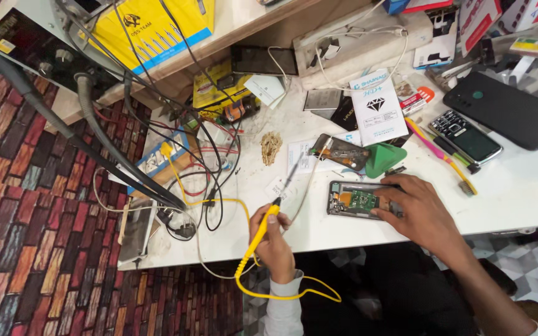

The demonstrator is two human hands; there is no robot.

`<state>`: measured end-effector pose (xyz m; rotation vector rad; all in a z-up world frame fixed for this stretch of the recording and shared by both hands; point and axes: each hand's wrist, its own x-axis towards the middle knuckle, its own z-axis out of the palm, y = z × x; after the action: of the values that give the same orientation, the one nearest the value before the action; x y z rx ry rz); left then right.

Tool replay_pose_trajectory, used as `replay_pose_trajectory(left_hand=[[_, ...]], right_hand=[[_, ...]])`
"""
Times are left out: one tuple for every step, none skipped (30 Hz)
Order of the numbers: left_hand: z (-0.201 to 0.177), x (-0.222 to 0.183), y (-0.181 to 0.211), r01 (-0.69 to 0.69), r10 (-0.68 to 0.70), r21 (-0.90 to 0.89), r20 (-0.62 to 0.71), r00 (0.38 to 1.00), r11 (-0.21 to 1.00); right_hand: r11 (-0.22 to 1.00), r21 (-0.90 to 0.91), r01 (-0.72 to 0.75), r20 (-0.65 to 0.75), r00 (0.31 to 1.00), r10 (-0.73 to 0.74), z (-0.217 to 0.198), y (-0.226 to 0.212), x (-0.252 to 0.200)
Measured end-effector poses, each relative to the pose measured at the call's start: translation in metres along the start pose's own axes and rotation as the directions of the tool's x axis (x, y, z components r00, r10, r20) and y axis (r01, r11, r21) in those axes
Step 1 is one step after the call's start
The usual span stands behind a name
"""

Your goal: The person uses a yellow soldering iron to work on the exposed circuit board of a disassembled mobile phone. They repeatedly apply the soldering iron to various points on the board while holding the phone steady with their other hand.

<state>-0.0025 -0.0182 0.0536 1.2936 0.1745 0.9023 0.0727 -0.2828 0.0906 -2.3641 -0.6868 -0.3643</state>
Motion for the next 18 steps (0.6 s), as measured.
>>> replay_pose_trajectory(left_hand=[[-0.002,0.001,0.007,0.001,0.000,0.027,-0.027,1.000,1.000],[-0.005,0.003,0.015,-0.023,0.026,0.087,-0.029,0.999,0.996],[-0.009,0.007,0.023,-0.046,0.051,0.147,-0.030,0.998,0.988],[-0.011,0.013,0.031,-0.070,0.079,0.205,-0.034,0.996,0.976],[-0.013,0.021,0.037,-0.069,0.079,0.255,-0.029,0.996,0.964],[-0.015,0.027,0.042,-0.062,0.075,0.304,-0.031,0.997,0.951],[-0.016,0.033,0.046,-0.054,0.070,0.352,-0.032,0.997,0.934],[-0.018,0.038,0.048,-0.049,0.058,0.375,-0.013,0.998,0.926],[-0.019,0.044,0.049,-0.044,0.046,0.397,0.005,0.999,0.917],[-0.018,0.051,0.050,-0.046,0.039,0.418,0.026,0.999,0.907],[-0.017,0.056,0.050,-0.054,0.045,0.441,0.032,0.998,0.896],[-0.017,0.060,0.049,-0.061,0.047,0.464,0.043,0.998,0.884],[-0.017,0.063,0.048,-0.068,0.048,0.487,0.053,0.997,0.871],[-0.018,0.066,0.046,-0.115,0.080,0.514,0.090,0.993,0.850],[-0.019,0.069,0.045,-0.162,0.110,0.539,0.128,0.986,0.827],[-0.019,0.073,0.042,-0.211,0.138,0.560,0.170,0.976,0.801],[-0.018,0.077,0.039,-0.220,0.139,0.561,0.183,0.973,0.798],[-0.019,0.081,0.036,-0.230,0.140,0.563,0.198,0.970,0.794]], right_hand=[[1.000,-0.006,0.006,-0.007,1.000,-0.006,0.001,0.001,-0.001],[1.000,-0.011,0.014,-0.011,1.000,-0.014,0.001,0.002,-0.001],[1.000,-0.016,0.022,-0.015,1.000,-0.022,0.002,0.002,-0.001],[1.000,-0.012,0.020,-0.017,1.000,-0.020,0.002,0.002,-0.001],[1.000,-0.008,0.018,-0.018,1.000,-0.018,0.001,0.001,0.000],[1.000,-0.006,0.017,-0.013,1.000,-0.017,0.000,0.001,-0.001],[1.000,-0.007,0.024,-0.017,1.000,-0.024,0.000,0.001,-0.001],[0.999,-0.006,0.032,-0.020,0.999,-0.032,0.001,0.001,-0.001],[0.999,-0.005,0.040,-0.024,0.999,-0.040,0.001,0.000,-0.001],[0.999,-0.005,0.038,-0.019,0.999,-0.038,0.000,0.000,0.000],[0.999,-0.005,0.035,-0.014,0.999,-0.035,-0.001,0.000,0.000],[1.000,-0.005,0.027,-0.009,1.000,-0.027,-0.001,-0.001,-0.001],[0.999,-0.004,0.035,-0.010,0.999,-0.035,-0.001,-0.002,-0.001],[0.999,-0.005,0.039,-0.014,0.999,-0.039,-0.001,-0.001,-0.001],[0.999,-0.006,0.044,-0.018,0.999,-0.044,-0.001,0.000,-0.001],[0.999,-0.004,0.042,-0.015,0.999,-0.042,-0.001,0.000,-0.001],[0.999,-0.003,0.041,-0.012,0.999,-0.041,-0.001,0.001,-0.001],[0.999,0.000,0.038,-0.010,0.999,-0.038,0.000,0.001,-0.001]])
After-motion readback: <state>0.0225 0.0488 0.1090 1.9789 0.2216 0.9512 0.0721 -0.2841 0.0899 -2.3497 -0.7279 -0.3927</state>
